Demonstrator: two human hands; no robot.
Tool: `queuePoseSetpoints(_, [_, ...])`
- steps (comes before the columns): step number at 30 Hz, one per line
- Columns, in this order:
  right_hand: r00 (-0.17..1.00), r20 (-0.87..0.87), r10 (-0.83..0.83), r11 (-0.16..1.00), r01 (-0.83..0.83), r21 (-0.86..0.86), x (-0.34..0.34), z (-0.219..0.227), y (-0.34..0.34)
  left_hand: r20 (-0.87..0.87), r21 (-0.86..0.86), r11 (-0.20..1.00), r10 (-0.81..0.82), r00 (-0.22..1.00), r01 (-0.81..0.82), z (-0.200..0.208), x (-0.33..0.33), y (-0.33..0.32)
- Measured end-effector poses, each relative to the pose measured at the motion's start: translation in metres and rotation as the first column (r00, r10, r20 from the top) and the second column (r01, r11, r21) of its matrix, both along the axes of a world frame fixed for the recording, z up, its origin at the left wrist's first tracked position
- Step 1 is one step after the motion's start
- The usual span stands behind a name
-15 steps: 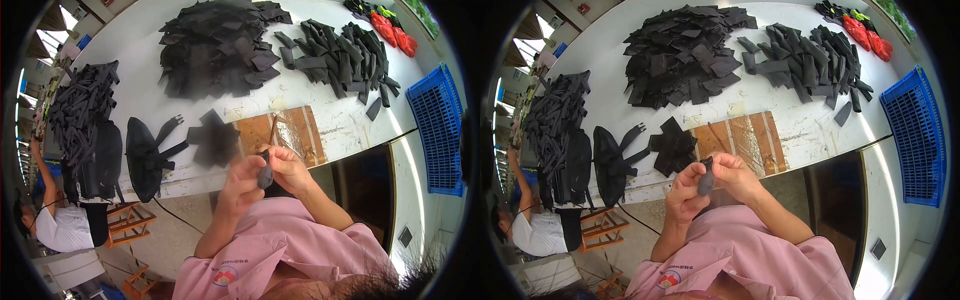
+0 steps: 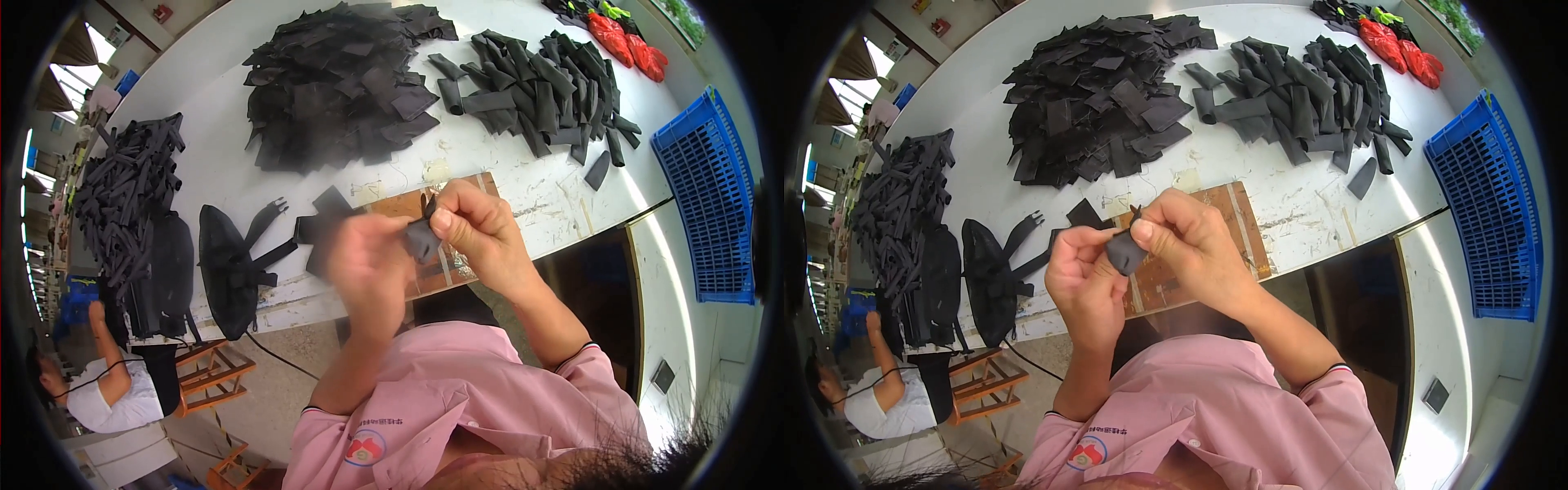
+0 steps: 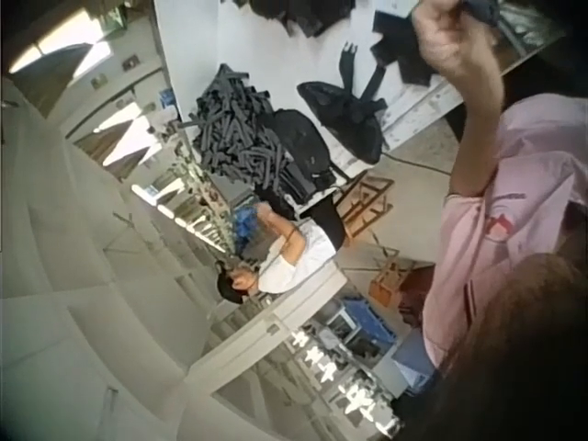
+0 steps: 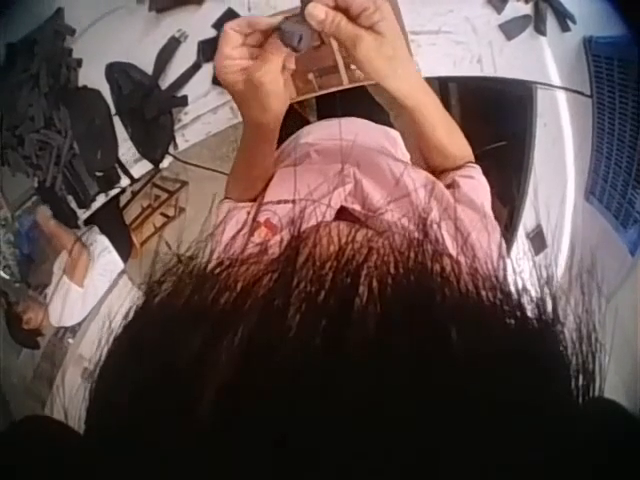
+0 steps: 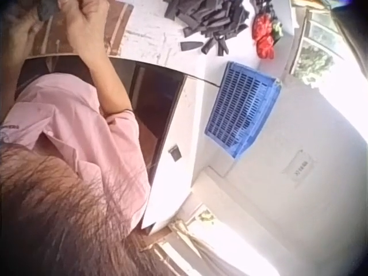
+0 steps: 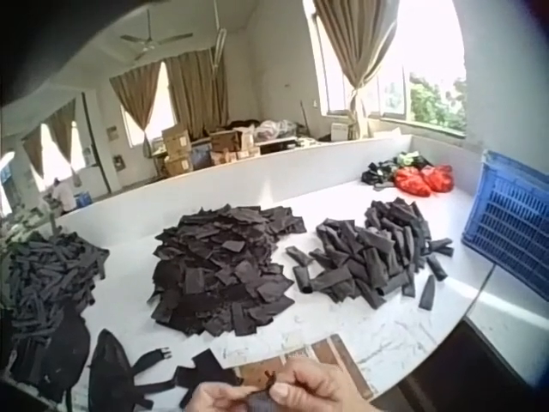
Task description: Assembling small black components by applying adhesive and folding them at a workshop table.
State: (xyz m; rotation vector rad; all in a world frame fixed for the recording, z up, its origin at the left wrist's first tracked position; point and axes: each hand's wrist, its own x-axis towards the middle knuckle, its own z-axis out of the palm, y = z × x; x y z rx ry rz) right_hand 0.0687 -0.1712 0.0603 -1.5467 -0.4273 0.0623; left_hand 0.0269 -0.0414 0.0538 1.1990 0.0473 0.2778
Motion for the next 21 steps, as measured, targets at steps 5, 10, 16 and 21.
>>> queuePoseSetpoints(5, [0.894, -0.306, 0.328, 0.913, -0.217, 0.345, 0.013, 0.034, 0.0, 0.489, -0.67, 0.173, -0.628, 0.605, 0.722, 0.019, 0.03, 0.014])
queuePoseSetpoints(10, [0.83, -0.455, 0.323, 0.941, -0.232, 0.245, 0.045, -0.012, -0.007, 0.176, -0.844, 0.33, -0.575, 0.799, 0.423, -0.024, 0.047, 0.021])
queuePoseSetpoints(16, [0.713, -0.571, 0.406, 0.885, -0.15, 0.442, 0.044, -0.05, -0.001, -0.078, -0.94, 0.314, -0.582, 0.809, 0.136, -0.056, 0.047, 0.023])
queuePoseSetpoints(21, [0.76, -0.497, 0.418, 0.903, -0.288, 0.318, 0.059, -0.046, -0.002, 0.072, -0.96, 0.184, -0.563, 0.823, 0.21, -0.04, 0.05, 0.021])
